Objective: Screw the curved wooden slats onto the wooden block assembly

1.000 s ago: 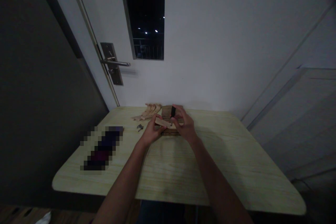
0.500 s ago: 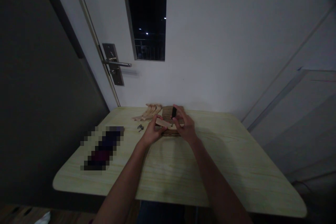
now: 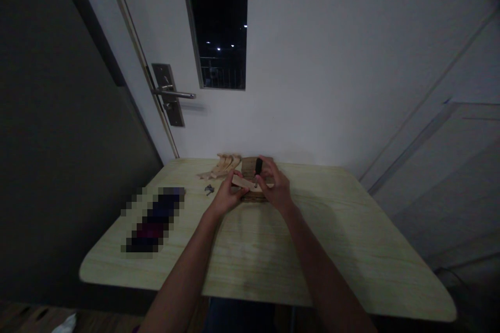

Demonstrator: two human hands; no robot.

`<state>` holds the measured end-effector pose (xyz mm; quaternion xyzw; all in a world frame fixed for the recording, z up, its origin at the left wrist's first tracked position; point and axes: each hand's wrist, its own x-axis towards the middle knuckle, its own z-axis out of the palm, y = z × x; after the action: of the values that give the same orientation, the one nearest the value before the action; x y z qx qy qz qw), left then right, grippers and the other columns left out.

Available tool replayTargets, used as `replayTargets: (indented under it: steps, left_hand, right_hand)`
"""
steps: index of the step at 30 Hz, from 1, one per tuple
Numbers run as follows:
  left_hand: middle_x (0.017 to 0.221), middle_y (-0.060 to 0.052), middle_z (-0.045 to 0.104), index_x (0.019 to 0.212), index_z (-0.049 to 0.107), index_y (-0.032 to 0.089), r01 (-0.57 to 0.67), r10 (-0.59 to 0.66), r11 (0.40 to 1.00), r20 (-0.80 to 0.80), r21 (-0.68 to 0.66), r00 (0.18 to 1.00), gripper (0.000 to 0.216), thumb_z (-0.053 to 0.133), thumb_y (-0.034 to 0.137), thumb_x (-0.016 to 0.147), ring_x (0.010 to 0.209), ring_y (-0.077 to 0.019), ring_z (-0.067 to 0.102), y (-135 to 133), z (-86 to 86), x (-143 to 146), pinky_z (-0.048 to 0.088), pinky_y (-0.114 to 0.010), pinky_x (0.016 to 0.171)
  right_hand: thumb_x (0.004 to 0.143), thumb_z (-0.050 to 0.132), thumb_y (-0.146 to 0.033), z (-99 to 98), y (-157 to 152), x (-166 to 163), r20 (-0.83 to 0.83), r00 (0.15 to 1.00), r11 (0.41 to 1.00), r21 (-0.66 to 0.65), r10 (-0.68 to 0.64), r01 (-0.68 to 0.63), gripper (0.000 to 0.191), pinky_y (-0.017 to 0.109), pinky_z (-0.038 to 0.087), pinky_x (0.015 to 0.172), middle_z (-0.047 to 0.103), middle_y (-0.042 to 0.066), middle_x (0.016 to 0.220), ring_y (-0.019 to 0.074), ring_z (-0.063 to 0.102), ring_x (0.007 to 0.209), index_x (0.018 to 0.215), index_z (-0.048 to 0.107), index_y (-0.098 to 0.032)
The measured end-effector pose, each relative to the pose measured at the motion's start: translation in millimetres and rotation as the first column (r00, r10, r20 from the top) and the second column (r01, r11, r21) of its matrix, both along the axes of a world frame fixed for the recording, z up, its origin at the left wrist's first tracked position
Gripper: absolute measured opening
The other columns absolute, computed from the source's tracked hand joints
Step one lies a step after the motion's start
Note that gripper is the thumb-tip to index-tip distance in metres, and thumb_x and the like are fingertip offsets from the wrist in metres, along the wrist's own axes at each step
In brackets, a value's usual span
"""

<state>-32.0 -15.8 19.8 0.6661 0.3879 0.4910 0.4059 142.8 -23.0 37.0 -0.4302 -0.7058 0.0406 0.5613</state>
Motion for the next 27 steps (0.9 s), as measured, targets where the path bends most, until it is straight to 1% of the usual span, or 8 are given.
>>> replayTargets:
  steps: [2,4,7,11,15,23,25,27]
  left_hand:
    - [0.088,-0.001,0.057,0.101,0.048,0.02,-0.003,0.003,1.0,0.009,-0.009,1.0,0.04,0.07,0.038,0.074,0.08,-0.0163,0.056,0.2,-0.2,0.1,0.046,-0.029,0.072]
    - [0.089,-0.002,0.057,0.1,0.047,0.02,-0.005,0.005,1.0,0.003,-0.01,1.0,0.039,0.07,0.038,0.074,0.081,-0.0161,0.055,-0.1,0.8,0.1,0.046,-0.029,0.072]
    - [0.089,-0.002,0.057,0.098,0.048,0.019,-0.012,0.013,1.0,-0.021,0.01,1.0,0.038,0.069,0.037,0.072,0.081,-0.016,0.054,-1.2,4.5,0.0,0.045,-0.029,0.073]
    - [0.087,-0.002,0.059,0.098,0.048,0.019,-0.007,0.007,1.0,-0.019,0.003,1.0,0.037,0.069,0.036,0.072,0.079,-0.0163,0.056,-2.9,8.6,0.2,0.046,-0.029,0.072]
    - [0.088,-0.003,0.062,0.099,0.048,0.019,-0.009,0.009,1.0,-0.019,-0.007,1.0,0.037,0.069,0.035,0.073,0.081,-0.0173,0.059,-3.1,9.4,0.3,0.047,-0.03,0.073]
    - [0.087,-0.002,0.06,0.101,0.05,0.018,0.0,0.0,1.0,0.009,-0.017,1.0,0.039,0.071,0.034,0.072,0.081,-0.0163,0.059,-2.6,7.2,0.1,0.047,-0.029,0.074]
    - [0.087,-0.002,0.059,0.099,0.049,0.018,-0.008,0.008,1.0,0.007,-0.012,1.0,0.038,0.071,0.035,0.072,0.081,-0.0158,0.058,-2.1,6.4,0.0,0.047,-0.028,0.073]
    - [0.086,-0.001,0.058,0.097,0.049,0.019,-0.012,0.012,1.0,-0.006,-0.007,1.0,0.038,0.071,0.036,0.072,0.08,-0.0157,0.057,-1.0,5.8,-0.2,0.046,-0.028,0.072]
  right_hand:
    - [0.085,0.062,-0.033,-0.7,0.8,-0.9,-0.023,0.999,0.999,-0.026,-0.035,0.034,0.045,0.033,0.056,0.074,0.071,0.001,0.089,0.0174,0.065,0.072,0.129,0.055,-0.029]
    - [0.083,0.066,-0.034,-0.5,1.3,-1.5,-0.024,0.998,0.998,-0.042,-0.05,0.049,0.044,0.032,0.055,0.071,0.071,0.0,0.09,0.0169,0.063,0.069,0.125,0.058,-0.029]
    - [0.083,0.066,-0.036,1.2,1.1,-0.9,-0.016,0.999,0.998,-0.054,-0.036,0.035,0.041,0.032,0.055,0.071,0.072,0.001,0.098,0.0164,0.064,0.071,0.123,0.06,-0.029]
    - [0.089,0.057,-0.037,3.2,0.4,1.6,0.034,0.999,1.0,-0.014,0.017,-0.016,0.04,0.033,0.055,0.08,0.071,0.002,0.112,0.0164,0.067,0.079,0.129,0.057,-0.029]
    - [0.092,0.051,-0.034,3.0,0.8,2.6,0.042,0.999,0.999,-0.02,0.034,-0.034,0.042,0.034,0.055,0.083,0.073,0.002,0.106,0.0175,0.069,0.082,0.133,0.054,-0.029]
    - [0.086,0.061,-0.034,1.0,2.4,0.2,-0.013,1.0,0.996,-0.085,-0.018,0.017,0.037,0.029,0.055,0.071,0.072,-0.001,0.096,0.0146,0.063,0.068,0.123,0.059,-0.03]
    - [0.084,0.064,-0.036,0.8,2.4,-0.4,-0.019,0.999,0.996,-0.082,-0.047,0.045,0.038,0.03,0.054,0.07,0.071,0.0,0.098,0.0149,0.062,0.067,0.122,0.06,-0.029]
    - [0.084,0.065,-0.037,1.3,2.0,-0.5,-0.005,0.999,0.997,-0.058,-0.043,0.043,0.04,0.031,0.055,0.073,0.071,0.001,0.103,0.0159,0.063,0.071,0.122,0.06,-0.028]
